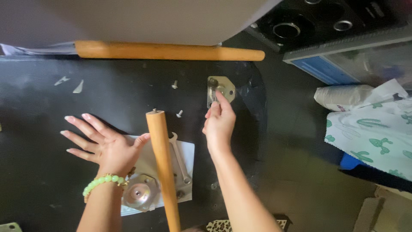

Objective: The person uses a wrench to tighten screws on metal brackets attached to the underside of a table. They then insert wooden dowels into the brackets and secure them by tightening the screws further.

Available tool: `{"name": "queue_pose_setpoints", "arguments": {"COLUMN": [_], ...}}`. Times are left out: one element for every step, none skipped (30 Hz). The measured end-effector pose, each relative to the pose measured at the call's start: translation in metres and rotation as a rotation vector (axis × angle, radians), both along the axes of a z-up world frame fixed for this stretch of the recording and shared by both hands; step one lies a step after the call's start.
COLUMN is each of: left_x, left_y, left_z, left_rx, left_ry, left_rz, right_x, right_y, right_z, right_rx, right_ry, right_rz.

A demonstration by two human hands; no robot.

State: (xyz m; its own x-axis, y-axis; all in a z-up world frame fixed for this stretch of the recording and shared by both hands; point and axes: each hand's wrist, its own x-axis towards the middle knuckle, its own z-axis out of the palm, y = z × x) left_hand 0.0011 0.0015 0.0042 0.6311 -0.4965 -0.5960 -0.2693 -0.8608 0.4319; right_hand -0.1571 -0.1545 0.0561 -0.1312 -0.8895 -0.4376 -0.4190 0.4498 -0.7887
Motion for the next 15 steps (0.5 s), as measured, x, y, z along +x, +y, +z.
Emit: {"name": "queue_pose_setpoints", "arguments": {"left_x": [0.0,-0.001,0.0,-0.001,-0.002,-0.002,-0.002,0.0,0.003,0.002,0.0,0.001,0.001,0.002,0.003], "left_y": [0.0,0.002,0.004,0.005,0.007,0.003,0.0,0.001,-0.002,0.0,0.001,0.001,0.001,0.0,-0.002], "left_z": [-0.001,-0.001,-0.002,-0.003,-0.001,-0.002,0.0,0.002,0.002,0.003,0.004,0.004,0.004,0.004,0.004], "left_rx": [0.001,0.007,-0.004,-0.017,-0.03,-0.024,-0.018,-0.003,-0.016,-0.02,-0.024,-0.015,-0.006,0.0,-0.004], "left_ry": [0.001,0.006,-0.007,-0.013,-0.02,-0.016,-0.012,-0.013,-0.009,0.004,0.018,0.024,0.029,0.034,0.03], "left_rz": [-0.001,-0.002,-0.01,-0.02,-0.03,-0.029,-0.028,-0.021,-0.001,0.01,0.021,0.017,0.012,0.008,0.009], "right_x": [0.004,0.005,0.005,0.001,-0.004,-0.008,-0.012,-0.013,-0.012,-0.015,-0.018,-0.02,-0.02,-0.019,-0.017], "right_y": [-0.006,-0.009,-0.015,-0.02,-0.02,-0.024,-0.024,-0.022,-0.024,-0.02,-0.017,-0.016,-0.015,-0.017,-0.018], "right_z": [0.002,0.006,0.009,0.014,0.02,0.024,0.029,0.03,0.029,0.029,0.028,0.025,0.023,0.021,0.019], "right_rx": [-0.003,-0.001,0.026,0.05,0.075,0.092,0.109,0.134,0.13,0.137,0.143,0.135,0.126,0.116,0.114], "right_ry": [0.011,0.026,0.004,-0.011,-0.027,0.02,0.067,0.109,0.089,0.078,0.066,0.04,0.013,-0.014,-0.017], "right_rz": [0.0,0.0,0.021,0.039,0.057,0.067,0.076,0.091,0.085,0.069,0.053,0.052,0.051,0.051,0.038]}}
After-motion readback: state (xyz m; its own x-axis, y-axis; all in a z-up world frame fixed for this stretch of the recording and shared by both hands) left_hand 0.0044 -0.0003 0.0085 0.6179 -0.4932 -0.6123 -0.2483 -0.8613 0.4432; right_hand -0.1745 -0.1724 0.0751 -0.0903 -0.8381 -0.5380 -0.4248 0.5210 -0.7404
